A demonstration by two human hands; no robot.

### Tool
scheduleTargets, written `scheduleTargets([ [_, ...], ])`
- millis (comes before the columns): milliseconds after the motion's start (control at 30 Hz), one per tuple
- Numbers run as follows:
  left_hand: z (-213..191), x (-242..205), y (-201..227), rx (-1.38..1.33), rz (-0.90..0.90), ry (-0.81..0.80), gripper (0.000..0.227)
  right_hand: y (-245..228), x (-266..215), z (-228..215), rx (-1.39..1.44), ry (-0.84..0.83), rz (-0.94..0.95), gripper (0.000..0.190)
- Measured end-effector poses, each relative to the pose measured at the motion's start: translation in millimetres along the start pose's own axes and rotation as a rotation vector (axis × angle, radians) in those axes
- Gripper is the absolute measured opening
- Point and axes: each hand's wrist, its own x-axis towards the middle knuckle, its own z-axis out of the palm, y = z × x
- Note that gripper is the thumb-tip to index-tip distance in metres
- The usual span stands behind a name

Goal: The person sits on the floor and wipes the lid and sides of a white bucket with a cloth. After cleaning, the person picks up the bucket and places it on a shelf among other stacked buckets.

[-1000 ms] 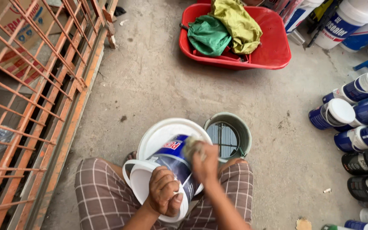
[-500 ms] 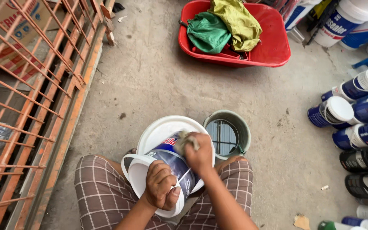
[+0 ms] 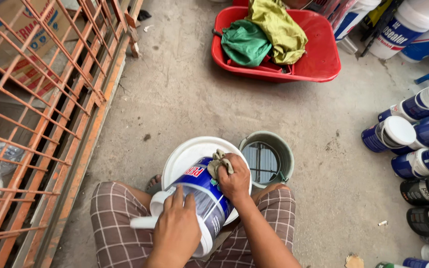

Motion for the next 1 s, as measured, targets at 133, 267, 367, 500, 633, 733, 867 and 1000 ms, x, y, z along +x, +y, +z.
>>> scheduleTargets([
  [133,-6.9,-8.1,2.1,-0.044,-0.02,-0.242,0.053,11.5,-1.4,3.1,0.0,0.009,-0.003,0.011],
  [267,-22.5,-10.0,16.8,-0.114,0.045,-0.368,0.077,27.7,-1.6,0.6,-0.038,0.034,0.066,0.01],
  [367,-26.5,6.8,10.4,-0.142,0.126,-0.233,0.074,35.7,-1.5,-1.6,-0.047,0.054,0.084,0.013],
  [500,-3.8,41.0,-8.5,-0.356,0.331,0.618,0.028,35.2,-7.4,-4.9,0.042,0.094,0.166,0.015],
  [633,8.4,38.8,-15.8,-0.49,0.438,0.771,0.032,29.5,-14.2,-4.7,0.119,0.106,0.184,0.015],
  [733,7.7,33.6,-15.4,-0.489,0.535,0.79,0.033,34.9,-24.5,-1.2,0.179,0.144,0.177,0.018],
  [867,-3.6,28.6,-6.6,-0.423,0.784,0.738,0.034,49.7,-51.7,6.8,0.361,0.293,0.193,0.014],
  [1000,-11.5,32.6,-15.4,-0.36,0.836,0.671,0.026,45.8,-63.9,11.9,0.359,0.365,0.145,0.014],
])
